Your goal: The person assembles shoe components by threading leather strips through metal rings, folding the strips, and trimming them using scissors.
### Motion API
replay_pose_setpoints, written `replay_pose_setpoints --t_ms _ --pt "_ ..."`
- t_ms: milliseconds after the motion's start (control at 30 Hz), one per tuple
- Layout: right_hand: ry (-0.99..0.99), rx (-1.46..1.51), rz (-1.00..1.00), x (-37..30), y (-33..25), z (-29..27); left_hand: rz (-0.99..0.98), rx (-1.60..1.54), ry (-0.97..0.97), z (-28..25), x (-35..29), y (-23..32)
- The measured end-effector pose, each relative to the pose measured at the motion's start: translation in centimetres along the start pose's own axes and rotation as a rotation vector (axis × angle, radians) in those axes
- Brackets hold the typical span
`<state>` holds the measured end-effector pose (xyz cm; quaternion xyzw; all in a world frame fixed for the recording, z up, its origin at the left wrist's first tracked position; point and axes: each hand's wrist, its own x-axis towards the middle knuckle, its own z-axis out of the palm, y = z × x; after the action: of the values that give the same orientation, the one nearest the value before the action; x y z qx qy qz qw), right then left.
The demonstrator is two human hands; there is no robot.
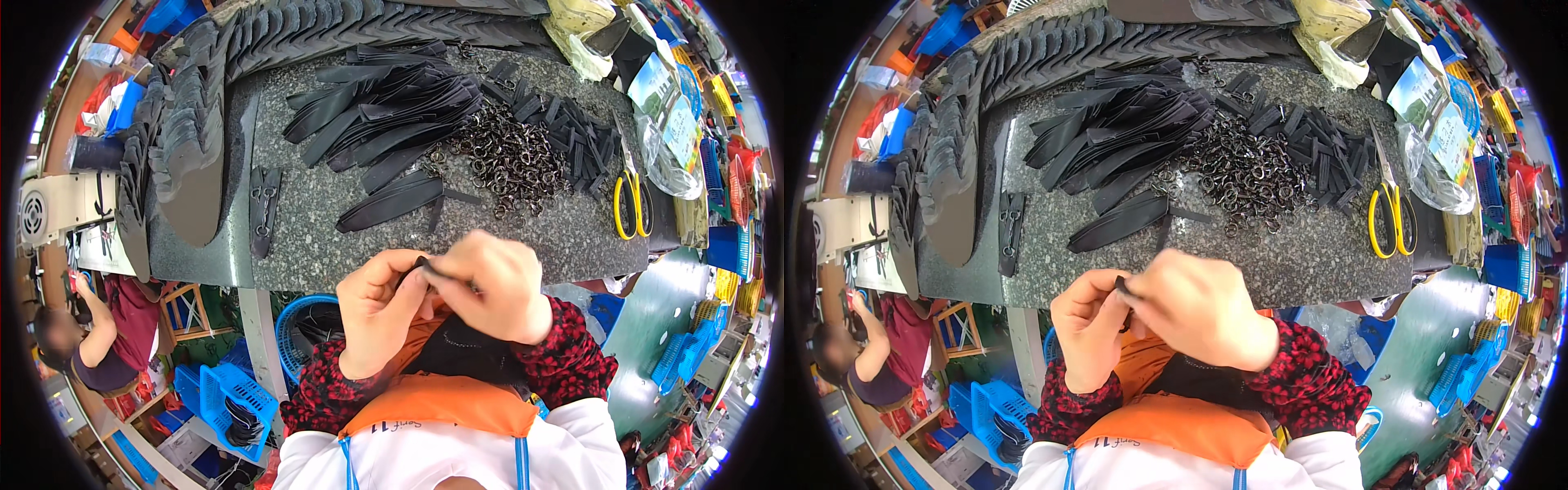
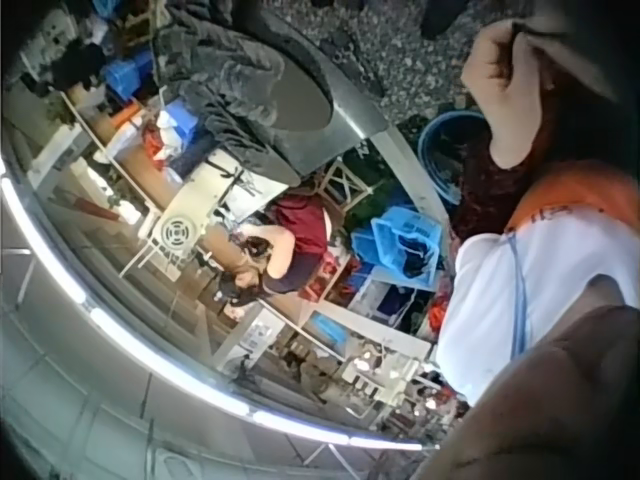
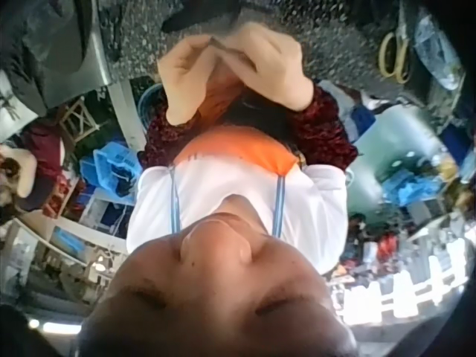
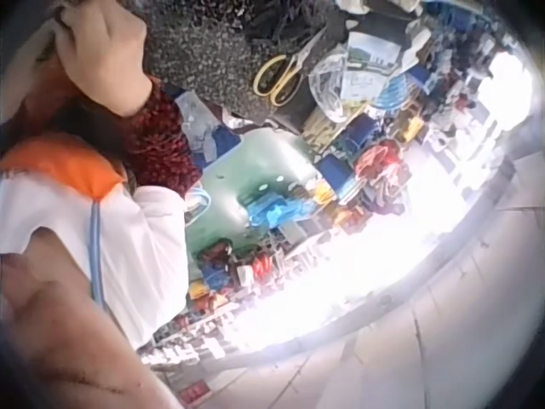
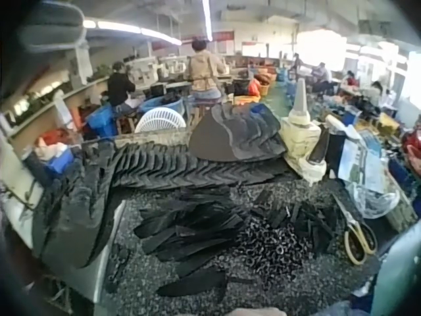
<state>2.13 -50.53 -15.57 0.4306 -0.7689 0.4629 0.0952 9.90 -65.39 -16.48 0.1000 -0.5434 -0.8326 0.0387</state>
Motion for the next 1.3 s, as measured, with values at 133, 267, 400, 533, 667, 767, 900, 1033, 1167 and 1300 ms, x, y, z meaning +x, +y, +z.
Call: replay_pose_setpoints --t_ms 133,267,400,533,667,767,900,1033,1167,1300 --pt "0.022 -0.222 -0.250 -0.3 -0.8 0.2 0.074 0.130 -0.012 0.3 0.7 -0.5" --pt "0.075 -0.048 -0.097 -0.4 -0.5 0.1 0.024 0.137 0.035 0.9 1.1 0.1" --pt "-0.043 0.552 0.439 0.3 0.5 -1.6 0.061 -0.048 -0.041 0.3 1.2 0.4" --pt "-0.200 0.389 0.399 0.8 0.6 -2.6 0.029 0.017 -0.119 -0.1 1.4 0.2" --pt "-0.077 0.270 0.349 0.2 1.0 -2.5 -0.187 -0.003 -0.191 -1.0 1.7 0.7" --pt "0.026 0.128 0.287 -0.1 1.2 -2.2 -0.215 0.057 -0.255 -1.5 1.4 0.9" --pt "0.051 0.084 0.213 -0.2 1.4 -1.5 -0.148 0.138 -0.168 -0.5 1.4 1.0" --pt "0.152 0.061 0.199 -0.2 0.8 -0.9 -0.028 0.310 -0.057 -0.6 1.2 0.2" --pt "0.126 0.019 0.051 -0.5 0.2 -1.0 0.171 0.524 -0.005 0.0 1.1 -0.4" --pt "-0.020 0.327 0.414 -1.6 0.2 -1.0 0.267 0.749 -0.072 0.4 1.1 0.1"
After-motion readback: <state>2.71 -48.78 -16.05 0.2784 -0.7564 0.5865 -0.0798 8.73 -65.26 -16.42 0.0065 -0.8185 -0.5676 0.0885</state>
